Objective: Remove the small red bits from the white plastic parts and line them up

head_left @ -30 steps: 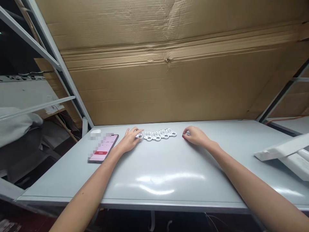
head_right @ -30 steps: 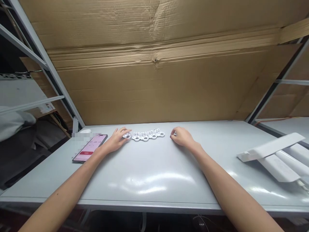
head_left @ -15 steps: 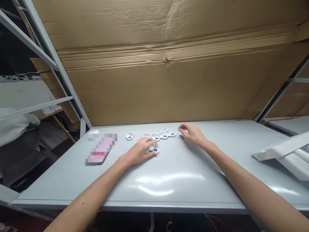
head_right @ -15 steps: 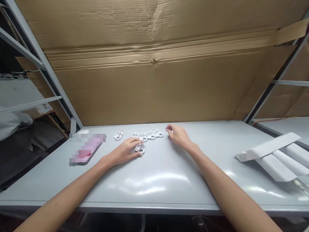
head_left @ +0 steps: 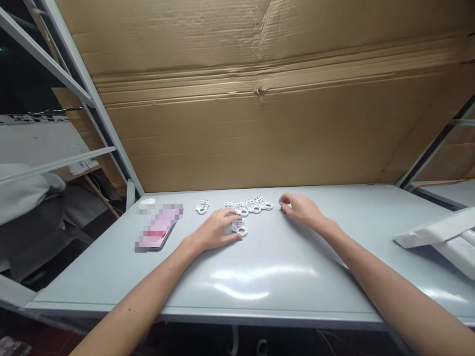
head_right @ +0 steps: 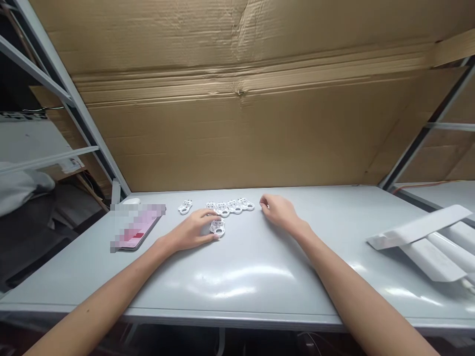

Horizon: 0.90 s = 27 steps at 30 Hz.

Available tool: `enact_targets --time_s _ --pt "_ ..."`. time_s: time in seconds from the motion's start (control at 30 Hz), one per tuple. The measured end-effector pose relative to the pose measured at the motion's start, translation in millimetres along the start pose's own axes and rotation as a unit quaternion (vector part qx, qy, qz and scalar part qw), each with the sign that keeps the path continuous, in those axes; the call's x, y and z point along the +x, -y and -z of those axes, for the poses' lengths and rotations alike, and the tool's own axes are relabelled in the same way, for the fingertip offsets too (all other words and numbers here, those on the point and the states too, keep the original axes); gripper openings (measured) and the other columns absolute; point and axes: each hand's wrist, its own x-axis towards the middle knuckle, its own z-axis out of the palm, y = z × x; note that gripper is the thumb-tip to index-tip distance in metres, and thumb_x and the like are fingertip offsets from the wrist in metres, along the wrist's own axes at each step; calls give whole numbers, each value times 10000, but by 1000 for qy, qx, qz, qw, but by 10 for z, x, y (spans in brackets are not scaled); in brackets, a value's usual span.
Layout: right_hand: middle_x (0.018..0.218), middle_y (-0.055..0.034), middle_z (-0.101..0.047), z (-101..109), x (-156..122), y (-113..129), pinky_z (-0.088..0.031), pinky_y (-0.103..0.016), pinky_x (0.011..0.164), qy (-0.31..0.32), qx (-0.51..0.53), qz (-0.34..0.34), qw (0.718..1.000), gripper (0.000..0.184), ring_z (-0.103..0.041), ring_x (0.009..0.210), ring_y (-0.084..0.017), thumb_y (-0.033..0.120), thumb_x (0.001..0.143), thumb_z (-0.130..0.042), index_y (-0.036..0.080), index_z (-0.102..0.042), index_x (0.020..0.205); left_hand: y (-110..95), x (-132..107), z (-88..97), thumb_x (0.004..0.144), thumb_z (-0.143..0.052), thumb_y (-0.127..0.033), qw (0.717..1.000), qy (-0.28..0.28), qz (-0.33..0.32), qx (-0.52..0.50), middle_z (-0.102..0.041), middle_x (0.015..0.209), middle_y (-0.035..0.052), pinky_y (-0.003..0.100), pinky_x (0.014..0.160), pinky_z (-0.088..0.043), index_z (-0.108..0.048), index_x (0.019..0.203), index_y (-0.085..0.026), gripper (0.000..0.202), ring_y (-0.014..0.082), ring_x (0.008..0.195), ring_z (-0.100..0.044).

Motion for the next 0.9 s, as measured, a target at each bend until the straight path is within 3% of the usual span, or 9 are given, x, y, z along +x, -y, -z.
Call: enact_targets --time_s 0.37,0.5,0.57,0.67,0.77,0.9 --pt "946 -55 -723 19 45 -71 -443 -300 673 -9 36 -22 999 102 -645 845 -216 216 785 -530 220 -628 811 -8 -7 14 906 -638 -407 1000 -11 -11 -4 -595 1266 101 392 1017 -446 -632 1232 -232 370 272 1185 -555" --pt "759 -43 -713 27 44 -22 -457 -317 674 -33 102 -5 994 111 -644 736 -208 244 817 -513 215 -619 807 0 -8 15 907 -636 -417 1000 -10 -10 8 -591 1275 96 393 1014 -451 -624 1238 -240 375 274 1193 -554" --pt "766 -46 -714 24 32 37 -471 -330 677 -39 165 13 985 159 -634 692 -199 321 838 -529 206 -637 815 3 -7 21 899 -646 -425 1000 -14 -7 20 -583 1287 114 404 1020 -449 -631 1224 -217 386 290 1202 -551" --pt "908 -74 -729 9 -13 181 -500 -347 735 -16 293 37 955 266 -653 782 -211 448 816 -616 194 -682 859 -3 -4 27 888 -660 -425 999 -15 -2 32 -572 1306 139 426 1026 -447 -654 1163 -194 359 311 1218 -541" --pt "1043 -85 -721 -35 -88 354 -511 -362 861 67 430 48 899 355 -654 952 -228 498 787 -695 206 -711 989 -20 4 15 882 -666 -410 999 -18 0 33 -579 1297 133 442 1020 -455 -662 1111 -206 307 315 1218 -537" --pt "1087 -95 -694 -156 -185 509 -487 -398 990 157 539 43 827 346 -626 1064 -240 529 784 -725 198 -722 886 -44 18 -21 892 -659 -395 999 -24 -4 35 -591 1261 127 428 1000 -468 -661 1086 -198 276 307 1189 -548"
